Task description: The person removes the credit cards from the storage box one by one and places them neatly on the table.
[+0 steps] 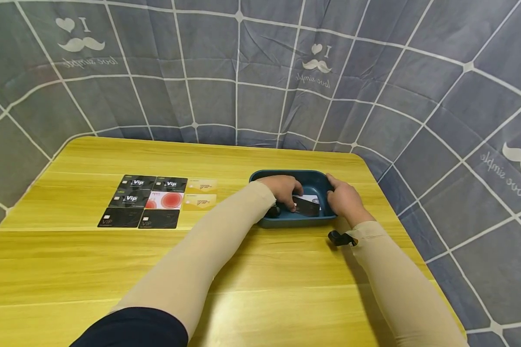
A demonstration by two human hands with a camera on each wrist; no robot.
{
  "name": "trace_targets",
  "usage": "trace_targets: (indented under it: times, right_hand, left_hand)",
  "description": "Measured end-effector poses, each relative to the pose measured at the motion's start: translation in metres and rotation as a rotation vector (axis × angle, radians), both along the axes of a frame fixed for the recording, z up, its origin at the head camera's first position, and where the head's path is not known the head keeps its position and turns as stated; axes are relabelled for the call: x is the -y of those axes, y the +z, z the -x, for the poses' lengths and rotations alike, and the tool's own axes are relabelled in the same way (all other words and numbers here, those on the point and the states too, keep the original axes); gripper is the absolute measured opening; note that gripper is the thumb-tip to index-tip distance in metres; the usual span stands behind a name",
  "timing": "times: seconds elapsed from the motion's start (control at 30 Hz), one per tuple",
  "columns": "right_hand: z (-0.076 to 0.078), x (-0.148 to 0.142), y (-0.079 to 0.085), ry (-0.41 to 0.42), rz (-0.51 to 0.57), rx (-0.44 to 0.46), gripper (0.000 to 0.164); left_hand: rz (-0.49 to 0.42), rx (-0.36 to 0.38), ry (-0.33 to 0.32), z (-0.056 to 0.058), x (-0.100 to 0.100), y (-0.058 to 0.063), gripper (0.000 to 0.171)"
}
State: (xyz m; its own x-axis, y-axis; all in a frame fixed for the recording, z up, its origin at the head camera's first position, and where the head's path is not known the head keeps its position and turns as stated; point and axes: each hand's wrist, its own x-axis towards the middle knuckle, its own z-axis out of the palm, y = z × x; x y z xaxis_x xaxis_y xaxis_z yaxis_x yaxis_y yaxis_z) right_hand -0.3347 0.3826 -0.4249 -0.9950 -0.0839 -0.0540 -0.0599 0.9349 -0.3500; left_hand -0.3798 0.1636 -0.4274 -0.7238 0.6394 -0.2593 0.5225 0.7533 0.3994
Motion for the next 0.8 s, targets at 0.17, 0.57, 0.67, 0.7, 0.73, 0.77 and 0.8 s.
trace_targets:
  times: [0.17,0.57,0.67,0.7,0.73,0.77,0.8]
  right_hand:
    - [0.0007,-0.0001,-0.0006,0.003,-0.001,0.002,0.062]
    - [0.0012,-0.0001,-0.0007,0.011,-0.001,-0.008,0.062]
    - [0.0013,0.0000,-0.0005,0.013,-0.002,-0.012,0.062]
    - [0.0013,-0.0001,-0.0006,0.013,-0.003,-0.013,0.062]
    - [0.0014,0.0001,-0.0007,0.014,-0.003,-0.015,0.062]
    - [0.0015,0.0002,-0.0009,0.016,-0.007,-0.017,0.062]
    - [0.0016,0.0002,-0.0012,0.016,-0.008,-0.018,0.062]
  left_hand:
    - [0.001,-0.005,-0.001,0.0000,0.0008,-0.0015,0.059]
    - [0.002,0.003,0.000,0.0044,0.0024,-0.0040,0.063]
    - [0.001,-0.007,-0.006,0.0057,0.0025,-0.0050,0.060]
    - [0.001,-0.009,-0.007,0.0061,0.0025,-0.0054,0.059]
    - [0.001,-0.007,-0.006,0.0063,0.0024,-0.0059,0.057]
    - [0.001,-0.007,-0.005,0.0065,0.0025,-0.0062,0.056]
    - [0.001,-0.005,-0.002,0.0066,0.0024,-0.0066,0.055]
